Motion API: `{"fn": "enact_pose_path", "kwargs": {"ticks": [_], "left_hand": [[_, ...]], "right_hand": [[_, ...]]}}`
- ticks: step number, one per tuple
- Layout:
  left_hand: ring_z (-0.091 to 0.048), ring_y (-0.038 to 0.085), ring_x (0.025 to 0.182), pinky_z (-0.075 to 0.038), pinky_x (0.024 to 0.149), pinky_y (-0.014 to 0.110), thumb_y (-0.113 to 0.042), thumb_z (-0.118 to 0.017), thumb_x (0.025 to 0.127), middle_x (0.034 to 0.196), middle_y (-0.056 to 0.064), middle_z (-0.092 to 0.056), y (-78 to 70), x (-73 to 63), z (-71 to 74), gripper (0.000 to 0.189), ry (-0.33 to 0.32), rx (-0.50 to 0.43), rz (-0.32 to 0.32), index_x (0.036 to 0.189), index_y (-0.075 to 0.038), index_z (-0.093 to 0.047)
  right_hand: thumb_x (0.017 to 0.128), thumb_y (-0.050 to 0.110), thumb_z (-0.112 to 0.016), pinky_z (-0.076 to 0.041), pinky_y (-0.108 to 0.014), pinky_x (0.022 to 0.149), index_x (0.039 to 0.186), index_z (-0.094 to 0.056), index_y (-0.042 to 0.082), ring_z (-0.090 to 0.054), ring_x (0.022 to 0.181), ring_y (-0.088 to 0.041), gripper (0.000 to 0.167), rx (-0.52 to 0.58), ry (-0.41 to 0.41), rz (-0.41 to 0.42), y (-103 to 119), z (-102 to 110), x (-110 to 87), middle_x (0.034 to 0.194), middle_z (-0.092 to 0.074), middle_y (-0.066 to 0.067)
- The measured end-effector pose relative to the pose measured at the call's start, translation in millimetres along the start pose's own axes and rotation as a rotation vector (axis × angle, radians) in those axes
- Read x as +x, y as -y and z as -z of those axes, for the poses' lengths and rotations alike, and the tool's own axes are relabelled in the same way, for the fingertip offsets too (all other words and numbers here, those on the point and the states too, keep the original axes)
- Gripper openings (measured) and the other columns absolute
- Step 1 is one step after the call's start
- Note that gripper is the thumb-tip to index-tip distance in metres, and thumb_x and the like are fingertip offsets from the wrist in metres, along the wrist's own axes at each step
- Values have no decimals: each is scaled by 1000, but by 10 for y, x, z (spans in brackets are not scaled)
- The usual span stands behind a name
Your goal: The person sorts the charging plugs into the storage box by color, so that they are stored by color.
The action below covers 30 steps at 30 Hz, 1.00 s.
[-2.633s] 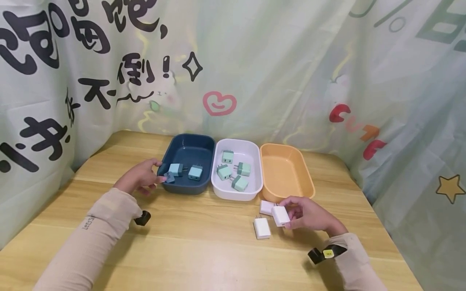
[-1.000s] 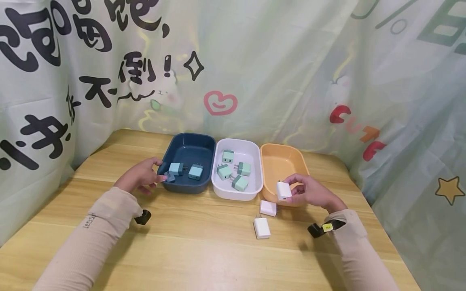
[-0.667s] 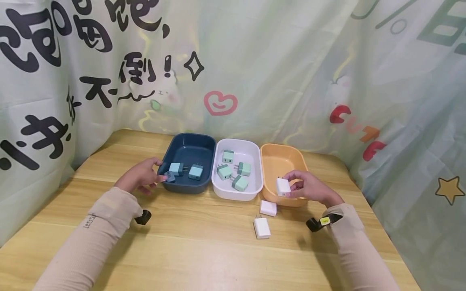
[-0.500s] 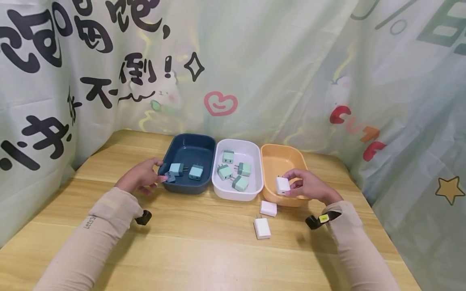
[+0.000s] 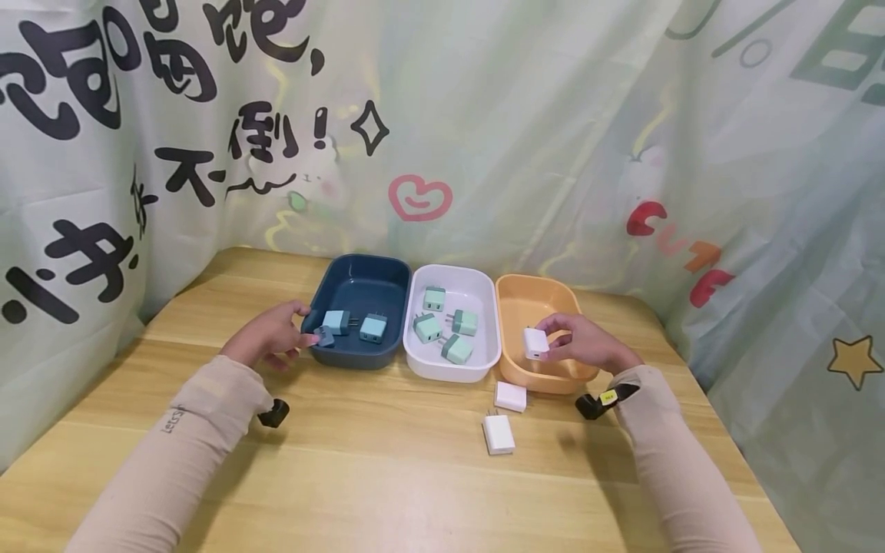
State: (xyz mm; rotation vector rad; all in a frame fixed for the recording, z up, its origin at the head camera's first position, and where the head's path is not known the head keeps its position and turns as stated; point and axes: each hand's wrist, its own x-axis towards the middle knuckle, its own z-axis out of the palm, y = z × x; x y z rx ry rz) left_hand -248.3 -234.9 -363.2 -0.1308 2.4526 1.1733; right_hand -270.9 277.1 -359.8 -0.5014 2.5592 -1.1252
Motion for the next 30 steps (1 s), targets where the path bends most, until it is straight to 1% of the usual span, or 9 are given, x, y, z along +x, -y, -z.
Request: {"fn": "enact_pose_path", "kwargs": {"ticks": [2, 5, 10, 13, 20, 24, 28, 30], "left_hand": [[-56, 29, 83, -57, 63, 39, -14, -66, 94, 100, 19, -48, 3, -3, -5, 69, -3, -2, 0, 147, -3, -23], [-56, 29, 83, -57, 63, 39, -15, -66, 94, 100, 19, -48, 6, -5, -12, 69, -7, -4, 1, 147, -4, -23], [-55, 29, 83, -57, 63, 39, -15, -66, 94, 101, 19, -48, 6, -2, -11, 69, -7, -2, 2, 147, -4, -23], [-55, 28, 82, -57, 63, 39, -14, -66, 94, 101, 19, -48, 6, 4, -6, 69, -7, -3, 3, 147, -4, -23], [-55, 28, 81, -57, 63, 39, -14, -66, 94, 100, 18, -48, 9, 16, -9, 69, -9, -7, -10, 147, -4, -23], [-55, 29, 83, -57, 63, 39, -14, -66, 94, 99, 18, -49, 17, 2, -17, 69, -9, -8, 2, 147, -4, -23], [-55, 29, 83, -57, 64, 39, -13, -65, 94, 99, 18, -48, 13, -15, -18, 68, -9, -13, 7, 146, -3, -23], [-55, 29, 83, -57, 63, 39, -13, -66, 94, 98, 18, -48, 5, -20, -17, 69, -8, -15, 0, 146, -3, -23]], "right_hand": [[79, 11, -81, -51, -36, 79, 114, -58, -1, -60, 92, -29, 43, 13, 5, 8, -50, 8, 44, 109, -55, -16], [79, 9, -80, -50, -35, 80, 114, -58, -2, -60, 92, -29, 43, 32, 15, 9, -64, 7, 81, 109, -55, -17], [79, 11, -81, -46, -36, 83, 114, -57, -1, -58, 92, -30, 45, 45, 13, -16, -81, 4, 141, 109, -55, -16], [78, 11, -82, -47, -37, 84, 114, -57, -2, -57, 93, -30, 45, 45, 10, -17, -97, 12, 172, 109, -55, -16], [78, 4, -79, -49, -35, 81, 112, -56, -6, -58, 92, -29, 42, 75, 2, 23, -155, 35, 236, 105, -56, -18], [78, 4, -79, -49, -33, 79, 113, -56, -7, -58, 90, -28, 43, 98, 15, 21, -158, 19, 267, 105, -56, -18], [79, 4, -78, -48, -34, 79, 112, -56, -7, -56, 93, -30, 41, 88, 10, 7, -133, 28, 296, 105, -56, -19], [79, 4, -78, -47, -35, 79, 112, -57, -7, -54, 95, -32, 40, 73, 3, 7, -115, 48, 314, 105, -56, -19]]}}
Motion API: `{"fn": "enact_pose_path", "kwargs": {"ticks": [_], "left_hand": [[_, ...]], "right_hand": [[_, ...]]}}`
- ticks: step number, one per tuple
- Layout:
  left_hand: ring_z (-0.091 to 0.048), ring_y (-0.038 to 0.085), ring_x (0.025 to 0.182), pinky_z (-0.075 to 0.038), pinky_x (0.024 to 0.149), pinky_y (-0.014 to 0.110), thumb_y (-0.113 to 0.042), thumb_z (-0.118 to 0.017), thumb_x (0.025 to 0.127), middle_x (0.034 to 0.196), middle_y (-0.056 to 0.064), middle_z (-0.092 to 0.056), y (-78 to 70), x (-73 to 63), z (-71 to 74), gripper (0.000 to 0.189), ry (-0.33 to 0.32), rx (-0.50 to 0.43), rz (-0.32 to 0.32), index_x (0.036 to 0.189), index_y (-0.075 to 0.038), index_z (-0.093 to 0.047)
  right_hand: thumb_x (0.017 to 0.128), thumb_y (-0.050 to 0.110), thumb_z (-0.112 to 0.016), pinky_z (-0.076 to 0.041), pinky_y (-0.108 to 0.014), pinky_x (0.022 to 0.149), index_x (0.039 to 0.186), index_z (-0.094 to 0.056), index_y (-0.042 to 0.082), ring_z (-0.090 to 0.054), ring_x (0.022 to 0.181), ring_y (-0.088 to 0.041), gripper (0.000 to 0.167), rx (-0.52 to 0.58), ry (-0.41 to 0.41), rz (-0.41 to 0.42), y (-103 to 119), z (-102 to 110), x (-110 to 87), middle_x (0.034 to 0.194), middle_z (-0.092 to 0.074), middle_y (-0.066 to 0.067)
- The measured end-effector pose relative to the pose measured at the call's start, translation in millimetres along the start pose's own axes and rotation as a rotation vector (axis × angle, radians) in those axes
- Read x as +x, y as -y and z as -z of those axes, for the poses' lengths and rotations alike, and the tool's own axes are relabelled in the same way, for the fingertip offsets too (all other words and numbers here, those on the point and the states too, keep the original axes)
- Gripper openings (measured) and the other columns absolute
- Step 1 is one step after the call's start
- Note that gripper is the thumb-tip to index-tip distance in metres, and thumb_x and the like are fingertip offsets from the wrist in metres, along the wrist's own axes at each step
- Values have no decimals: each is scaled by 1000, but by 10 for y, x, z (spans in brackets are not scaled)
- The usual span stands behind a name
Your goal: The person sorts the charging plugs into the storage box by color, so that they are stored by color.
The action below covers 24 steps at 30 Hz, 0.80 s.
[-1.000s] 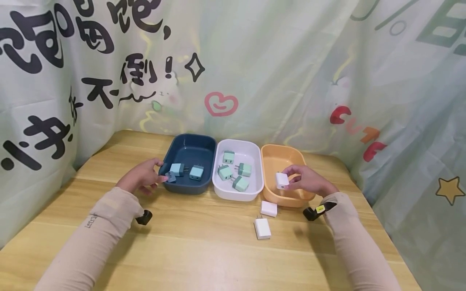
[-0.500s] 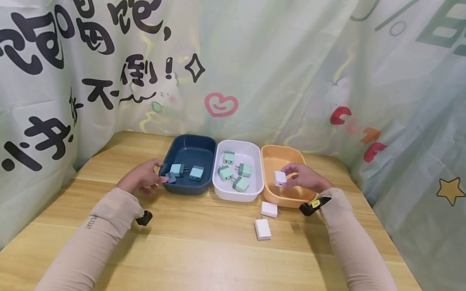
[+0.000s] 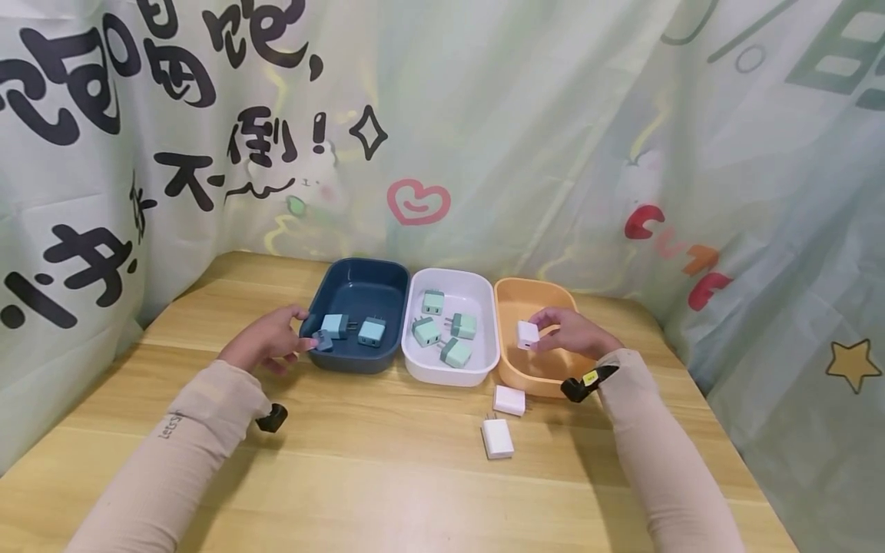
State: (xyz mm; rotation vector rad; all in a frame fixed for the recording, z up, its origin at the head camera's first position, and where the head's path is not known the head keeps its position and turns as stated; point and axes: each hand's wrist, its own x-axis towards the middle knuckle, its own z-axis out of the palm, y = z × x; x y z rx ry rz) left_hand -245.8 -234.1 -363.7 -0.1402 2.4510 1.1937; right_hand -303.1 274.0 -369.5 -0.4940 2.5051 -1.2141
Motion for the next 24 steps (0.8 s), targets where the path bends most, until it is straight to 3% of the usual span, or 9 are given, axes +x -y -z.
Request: {"fn": "enact_pose_path", "kwargs": {"ticks": [24], "left_hand": [[-55, 28, 80, -57, 63, 38, -13, -65, 94, 98, 18, -48, 4, 1, 6, 68, -4, -3, -4, 147, -4, -23]], "right_hand": [[76, 4, -80, -48, -31, 79, 110, -59, -7, -53, 95, -29, 41, -19, -24, -33, -28, 55, 326, 102, -58, -17]]}}
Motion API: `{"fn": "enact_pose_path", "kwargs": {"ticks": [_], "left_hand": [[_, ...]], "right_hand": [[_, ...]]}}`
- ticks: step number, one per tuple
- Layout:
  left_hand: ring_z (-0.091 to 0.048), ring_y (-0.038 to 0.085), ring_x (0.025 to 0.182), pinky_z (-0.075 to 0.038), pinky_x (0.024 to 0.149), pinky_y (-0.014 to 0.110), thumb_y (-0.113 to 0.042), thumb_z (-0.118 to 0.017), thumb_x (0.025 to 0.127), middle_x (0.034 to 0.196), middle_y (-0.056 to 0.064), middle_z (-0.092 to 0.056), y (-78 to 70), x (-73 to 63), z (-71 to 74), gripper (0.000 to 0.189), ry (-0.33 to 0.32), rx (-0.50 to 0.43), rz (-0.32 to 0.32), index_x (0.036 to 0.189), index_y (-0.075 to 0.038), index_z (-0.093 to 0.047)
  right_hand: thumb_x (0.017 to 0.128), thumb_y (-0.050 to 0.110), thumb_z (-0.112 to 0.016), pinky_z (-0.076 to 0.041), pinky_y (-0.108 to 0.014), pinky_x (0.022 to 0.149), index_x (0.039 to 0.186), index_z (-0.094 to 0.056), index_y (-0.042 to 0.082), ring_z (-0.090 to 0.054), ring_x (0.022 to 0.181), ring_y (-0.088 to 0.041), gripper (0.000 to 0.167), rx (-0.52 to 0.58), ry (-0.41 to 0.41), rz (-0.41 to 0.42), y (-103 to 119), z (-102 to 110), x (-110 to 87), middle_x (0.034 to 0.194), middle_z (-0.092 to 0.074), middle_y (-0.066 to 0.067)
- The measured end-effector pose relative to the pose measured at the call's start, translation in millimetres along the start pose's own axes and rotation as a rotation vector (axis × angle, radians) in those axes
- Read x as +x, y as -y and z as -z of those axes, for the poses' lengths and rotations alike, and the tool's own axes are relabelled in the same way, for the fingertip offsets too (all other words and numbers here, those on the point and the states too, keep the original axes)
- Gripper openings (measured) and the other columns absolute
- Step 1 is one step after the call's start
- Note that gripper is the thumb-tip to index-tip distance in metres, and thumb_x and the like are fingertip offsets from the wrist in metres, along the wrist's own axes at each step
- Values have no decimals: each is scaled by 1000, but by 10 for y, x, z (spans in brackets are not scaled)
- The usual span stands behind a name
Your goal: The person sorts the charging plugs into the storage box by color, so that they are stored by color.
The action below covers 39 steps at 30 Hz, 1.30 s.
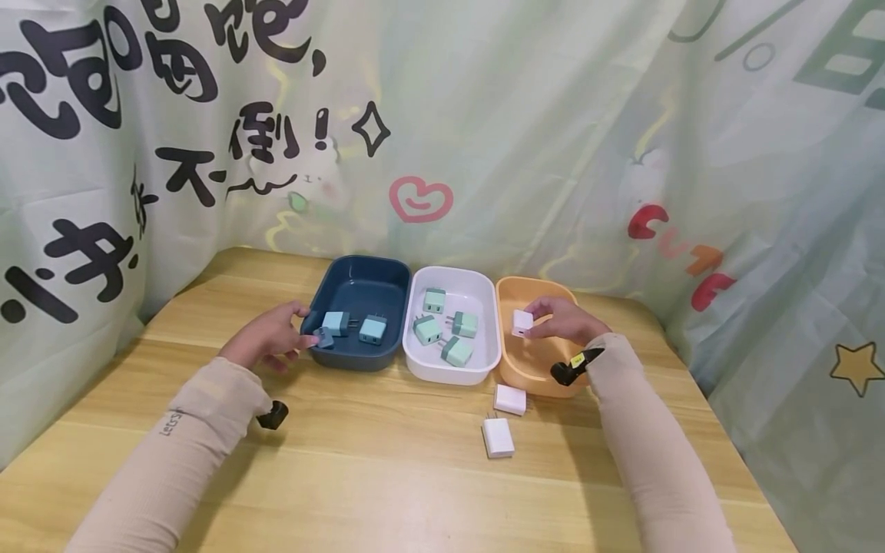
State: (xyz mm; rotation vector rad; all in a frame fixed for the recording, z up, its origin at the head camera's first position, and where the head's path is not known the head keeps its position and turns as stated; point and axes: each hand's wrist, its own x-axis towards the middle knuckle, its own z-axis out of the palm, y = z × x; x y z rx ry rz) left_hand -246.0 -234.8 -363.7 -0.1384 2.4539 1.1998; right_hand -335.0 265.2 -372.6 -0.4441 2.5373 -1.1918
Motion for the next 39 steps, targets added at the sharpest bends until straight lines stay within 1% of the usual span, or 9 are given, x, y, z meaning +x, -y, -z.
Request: {"fn": "enact_pose_path", "kwargs": {"ticks": [4, 8, 14, 19, 23, 29, 34, 39], "left_hand": [[-55, 29, 83, -57, 63, 38, -15, -65, 94, 101, 19, -48, -7, 1, -3, 68, -4, 6, 10, 147, -5, -24], [-56, 29, 84, -57, 63, 38, -15, -66, 93, 104, 20, -47, -13, 6, -4, 69, -4, 13, 11, 147, -5, -24], [-56, 29, 83, -57, 63, 38, -14, -66, 93, 101, 19, -48, -5, 10, -2, 69, -2, 9, 8, 147, -4, -24], [-56, 28, 83, -57, 63, 38, -15, -65, 94, 101, 19, -48, -5, 10, -3, 68, -4, 12, 11, 147, -5, -24], [-56, 29, 84, -57, 63, 38, -15, -65, 94, 102, 19, -48, -2, 7, -4, 67, -7, 14, 5, 147, -4, -24], [-56, 30, 85, -57, 63, 39, -15, -66, 93, 104, 20, -47, 35, 7, -20, 69, 1, 5, 19, 147, -4, -23], [-56, 30, 86, -57, 64, 39, -15, -66, 94, 102, 19, -48, 32, 15, -19, 69, -3, -2, 11, 147, -5, -24], [-56, 30, 86, -57, 64, 39, -15, -65, 94, 103, 19, -48, 6, 17, -3, 68, -3, 6, 8, 148, -5, -23]], "right_hand": [[76, 5, -80, -48, -32, 77, 107, -60, -7, -54, 93, -28, 39, 9, -19, 0, -2, -15, 39, 101, -59, -17], [75, 1, -79, -50, -29, 75, 108, -58, -10, -55, 88, -24, 41, 47, -53, 5, -23, -52, 75, 98, -59, -17], [75, -2, -79, -53, -27, 72, 109, -56, -11, -55, 86, -22, 42, 86, -100, -14, -35, -116, 117, 98, -58, -16], [77, 1, -79, -53, -28, 74, 113, -54, -10, -55, 90, -24, 45, 73, -122, -46, -21, -141, 141, 104, -55, -18], [77, 1, -79, -51, -29, 75, 112, -54, -10, -54, 93, -26, 44, 69, -137, -44, -17, -162, 162, 104, -56, -19], [75, 4, -81, -49, -29, 76, 111, -57, -7, -53, 97, -29, 45, 34, -162, -62, -17, -210, 174, 105, -57, -18], [76, 2, -79, -50, -29, 76, 112, -56, -10, -53, 96, -30, 45, 35, -173, -46, -1, -201, 156, 105, -57, -21], [77, 2, -79, -50, -28, 74, 111, -56, -10, -53, 94, -27, 43, 42, -173, -34, 22, -179, 144, 103, -57, -18]]}}
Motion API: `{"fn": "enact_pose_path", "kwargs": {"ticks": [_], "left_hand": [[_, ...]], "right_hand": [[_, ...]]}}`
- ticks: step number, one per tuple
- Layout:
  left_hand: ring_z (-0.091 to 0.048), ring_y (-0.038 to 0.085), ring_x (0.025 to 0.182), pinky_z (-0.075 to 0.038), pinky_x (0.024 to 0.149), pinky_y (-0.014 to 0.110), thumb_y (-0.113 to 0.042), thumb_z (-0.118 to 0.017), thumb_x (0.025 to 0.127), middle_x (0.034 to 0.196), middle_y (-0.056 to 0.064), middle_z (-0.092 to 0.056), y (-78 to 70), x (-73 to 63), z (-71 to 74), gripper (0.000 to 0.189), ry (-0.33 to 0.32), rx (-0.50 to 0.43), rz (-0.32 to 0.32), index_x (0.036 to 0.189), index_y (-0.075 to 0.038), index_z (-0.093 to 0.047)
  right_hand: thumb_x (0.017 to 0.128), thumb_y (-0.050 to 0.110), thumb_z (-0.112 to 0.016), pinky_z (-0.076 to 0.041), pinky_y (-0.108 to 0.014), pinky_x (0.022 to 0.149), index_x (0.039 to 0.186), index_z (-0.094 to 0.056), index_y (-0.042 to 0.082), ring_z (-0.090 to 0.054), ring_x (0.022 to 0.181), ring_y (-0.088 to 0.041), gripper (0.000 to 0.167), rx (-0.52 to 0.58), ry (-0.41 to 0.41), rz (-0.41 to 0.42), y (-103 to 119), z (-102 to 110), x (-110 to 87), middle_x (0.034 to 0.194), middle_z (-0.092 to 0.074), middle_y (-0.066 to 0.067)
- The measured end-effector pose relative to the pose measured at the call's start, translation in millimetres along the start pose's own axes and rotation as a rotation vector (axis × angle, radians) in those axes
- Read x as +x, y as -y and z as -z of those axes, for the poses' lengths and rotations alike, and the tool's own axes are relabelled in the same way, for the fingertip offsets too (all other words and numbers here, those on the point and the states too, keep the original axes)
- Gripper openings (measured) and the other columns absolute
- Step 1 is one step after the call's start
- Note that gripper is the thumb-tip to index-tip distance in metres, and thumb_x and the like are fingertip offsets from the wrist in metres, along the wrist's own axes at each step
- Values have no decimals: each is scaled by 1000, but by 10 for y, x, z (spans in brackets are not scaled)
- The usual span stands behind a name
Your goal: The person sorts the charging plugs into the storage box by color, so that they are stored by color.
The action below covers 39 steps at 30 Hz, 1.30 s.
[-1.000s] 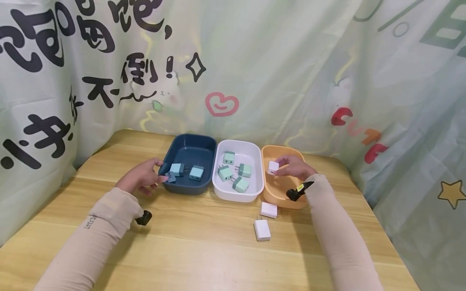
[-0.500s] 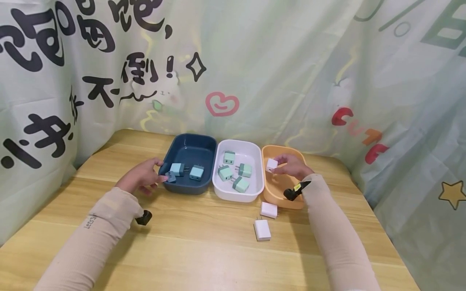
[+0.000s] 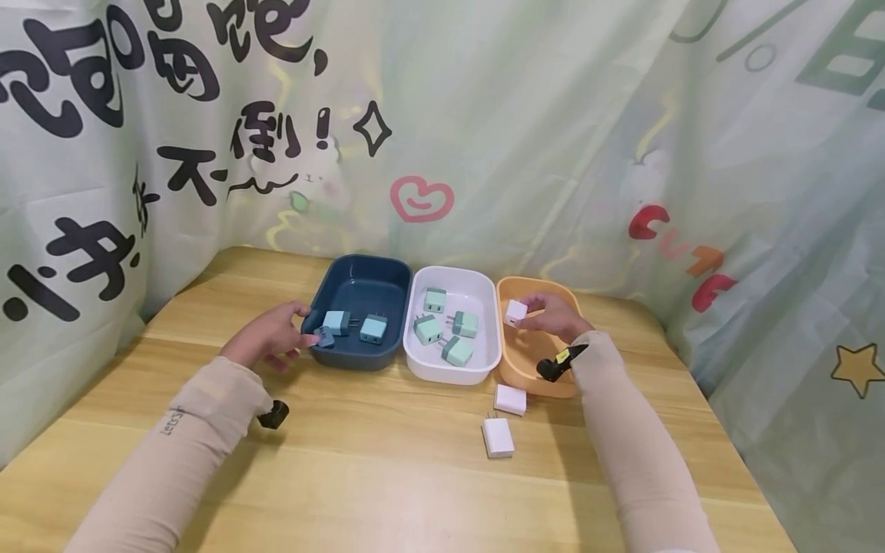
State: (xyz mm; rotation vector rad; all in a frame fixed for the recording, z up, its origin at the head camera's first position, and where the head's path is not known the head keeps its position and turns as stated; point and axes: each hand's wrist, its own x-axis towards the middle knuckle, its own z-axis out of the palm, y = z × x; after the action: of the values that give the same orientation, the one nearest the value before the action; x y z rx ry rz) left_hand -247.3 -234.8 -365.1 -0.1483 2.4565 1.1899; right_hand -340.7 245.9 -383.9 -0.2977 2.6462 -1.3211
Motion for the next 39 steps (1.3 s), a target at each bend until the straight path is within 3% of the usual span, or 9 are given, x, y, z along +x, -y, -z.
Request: {"fn": "enact_pose_path", "kwargs": {"ticks": [11, 18, 24, 28, 31, 35, 39], "left_hand": [[-56, 29, 84, -57, 63, 38, -15, -65, 95, 101, 19, -48, -5, 2, -7, 67, -1, 0, -3, 147, -5, -24], [-56, 29, 84, -57, 63, 38, -14, -65, 94, 101, 19, -48, -6, 1, -9, 67, 0, -5, -5, 147, -5, -24], [-56, 30, 85, -57, 64, 39, -13, -65, 94, 101, 19, -48, 6, 2, -14, 67, 0, -12, -9, 147, -4, -24], [-56, 29, 84, -57, 63, 39, -14, -65, 94, 101, 19, -47, 12, -4, -19, 68, 3, -15, -18, 147, -4, -23], [-56, 29, 83, -57, 63, 40, -14, -65, 95, 100, 19, -47, 13, -17, -26, 67, 7, -21, -33, 146, -2, -23], [-57, 29, 83, -57, 63, 41, -14, -64, 95, 100, 18, -46, 8, -30, -29, 66, 10, -27, -45, 146, -1, -23], [-57, 29, 84, -57, 63, 41, -14, -64, 95, 101, 19, -46, 6, -38, -27, 68, 9, -31, -39, 146, -1, -22]], "right_hand": [[77, 4, -80, -49, -28, 75, 113, -56, -8, -52, 96, -28, 44, 2, -27, -32, -26, 7, 33, 105, -56, -19], [82, 1, -72, -52, -26, 75, 124, -49, -15, -56, 97, -30, 50, 52, -53, -23, -40, 14, 11, 118, -53, -32], [85, -1, -69, -54, -26, 74, 126, -48, -15, -57, 94, -26, 49, 89, -50, -23, -28, 18, -32, 120, -51, -33], [87, -1, -67, -55, -28, 76, 126, -47, -17, -56, 97, -28, 47, 103, -35, -7, -32, 14, -80, 120, -50, -34], [88, -1, -65, -55, -36, 83, 127, -45, -17, -56, 99, -28, 47, 109, -12, -2, -45, 20, -110, 121, -50, -34], [90, 2, -64, -53, -40, 87, 129, -45, -16, -57, 99, -27, 47, 75, 11, 4, -15, 54, -174, 121, -50, -31], [91, 5, -65, -54, -33, 83, 129, -47, -14, -58, 101, -31, 46, 31, 9, 27, 22, 73, -242, 122, -52, -30]]}}
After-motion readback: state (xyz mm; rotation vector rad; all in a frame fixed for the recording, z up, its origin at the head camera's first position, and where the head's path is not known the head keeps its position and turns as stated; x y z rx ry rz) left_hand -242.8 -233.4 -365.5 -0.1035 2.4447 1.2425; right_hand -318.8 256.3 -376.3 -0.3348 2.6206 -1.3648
